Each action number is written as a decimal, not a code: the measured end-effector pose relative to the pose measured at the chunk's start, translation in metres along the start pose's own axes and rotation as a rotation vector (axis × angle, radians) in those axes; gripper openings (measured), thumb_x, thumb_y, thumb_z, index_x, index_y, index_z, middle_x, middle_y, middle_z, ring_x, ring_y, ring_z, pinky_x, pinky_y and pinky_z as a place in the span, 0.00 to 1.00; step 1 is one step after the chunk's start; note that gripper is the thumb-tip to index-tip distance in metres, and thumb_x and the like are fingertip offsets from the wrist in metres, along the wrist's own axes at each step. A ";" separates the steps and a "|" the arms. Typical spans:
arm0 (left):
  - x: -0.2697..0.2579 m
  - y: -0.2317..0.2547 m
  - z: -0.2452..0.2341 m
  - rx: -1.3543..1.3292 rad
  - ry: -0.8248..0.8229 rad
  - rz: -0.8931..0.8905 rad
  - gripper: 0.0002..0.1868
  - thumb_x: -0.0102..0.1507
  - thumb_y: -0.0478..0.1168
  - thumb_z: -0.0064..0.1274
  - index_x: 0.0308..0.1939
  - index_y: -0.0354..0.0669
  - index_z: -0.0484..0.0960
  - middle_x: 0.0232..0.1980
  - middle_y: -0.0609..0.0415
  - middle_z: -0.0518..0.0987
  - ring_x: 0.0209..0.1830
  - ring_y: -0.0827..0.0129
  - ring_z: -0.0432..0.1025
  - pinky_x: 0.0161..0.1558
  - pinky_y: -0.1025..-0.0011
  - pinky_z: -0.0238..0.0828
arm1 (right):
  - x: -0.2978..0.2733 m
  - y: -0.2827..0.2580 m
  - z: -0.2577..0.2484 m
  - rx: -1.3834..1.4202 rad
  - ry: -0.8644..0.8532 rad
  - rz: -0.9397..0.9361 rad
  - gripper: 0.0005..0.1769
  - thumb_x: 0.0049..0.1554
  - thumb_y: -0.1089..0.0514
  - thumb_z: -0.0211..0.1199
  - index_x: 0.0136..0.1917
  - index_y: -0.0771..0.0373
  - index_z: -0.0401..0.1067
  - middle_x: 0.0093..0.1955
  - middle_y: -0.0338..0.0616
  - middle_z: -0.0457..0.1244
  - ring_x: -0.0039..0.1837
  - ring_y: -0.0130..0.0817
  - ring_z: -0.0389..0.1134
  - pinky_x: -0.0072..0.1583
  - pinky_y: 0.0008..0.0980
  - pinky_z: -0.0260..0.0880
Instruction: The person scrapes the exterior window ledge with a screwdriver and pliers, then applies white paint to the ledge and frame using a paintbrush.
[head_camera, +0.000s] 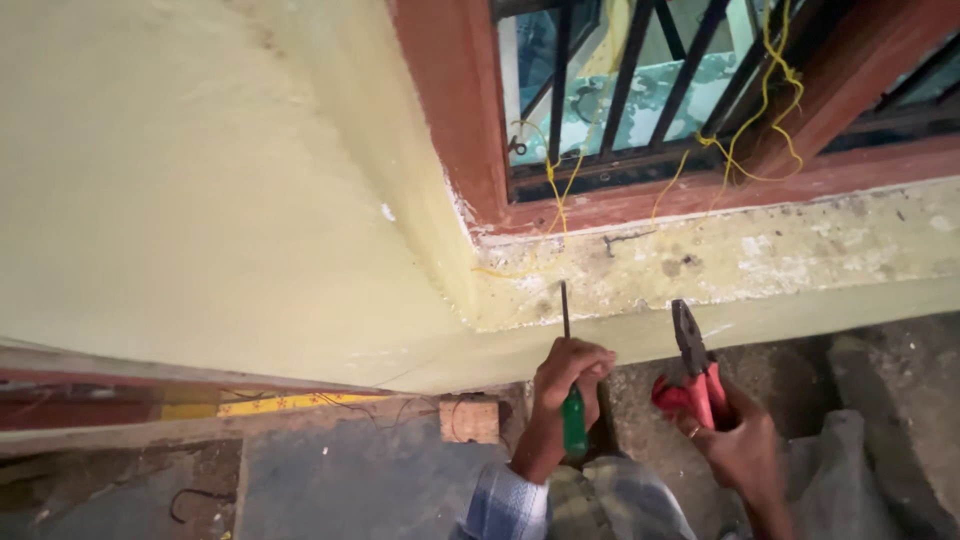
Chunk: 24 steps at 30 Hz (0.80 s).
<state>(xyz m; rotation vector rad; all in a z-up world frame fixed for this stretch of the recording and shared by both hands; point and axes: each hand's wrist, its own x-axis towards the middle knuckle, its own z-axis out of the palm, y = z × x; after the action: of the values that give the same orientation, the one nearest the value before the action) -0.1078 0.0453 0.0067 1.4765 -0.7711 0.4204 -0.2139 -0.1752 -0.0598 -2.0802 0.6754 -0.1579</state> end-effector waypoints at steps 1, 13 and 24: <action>-0.005 0.004 -0.001 0.009 0.039 -0.059 0.09 0.68 0.24 0.46 0.49 0.34 0.78 0.41 0.48 0.79 0.40 0.62 0.76 0.42 0.67 0.75 | -0.002 -0.002 0.002 0.001 0.003 0.010 0.31 0.41 0.58 0.75 0.58 0.69 0.76 0.44 0.51 0.73 0.44 0.31 0.74 0.48 0.33 0.71; -0.017 0.013 0.023 -0.360 0.026 -0.650 0.22 0.76 0.50 0.43 0.59 0.32 0.75 0.53 0.48 0.81 0.50 0.69 0.72 0.52 0.69 0.68 | -0.031 -0.001 0.040 0.445 -0.228 -0.030 0.21 0.43 0.61 0.75 0.50 0.68 0.74 0.39 0.44 0.67 0.43 0.27 0.67 0.45 0.30 0.69; -0.012 -0.018 0.049 -0.079 -0.208 -0.665 0.37 0.74 0.65 0.24 0.59 0.39 0.78 0.56 0.49 0.83 0.46 0.66 0.78 0.48 0.67 0.73 | 0.069 0.019 -0.068 0.112 0.228 0.127 0.25 0.46 0.61 0.72 0.57 0.70 0.75 0.40 0.49 0.69 0.36 0.35 0.67 0.38 0.37 0.67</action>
<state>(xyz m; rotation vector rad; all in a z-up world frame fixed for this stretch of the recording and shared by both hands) -0.1139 -0.0013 -0.0179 1.6158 -0.4087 -0.2664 -0.1880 -0.2691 -0.0464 -1.9227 0.9132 -0.3560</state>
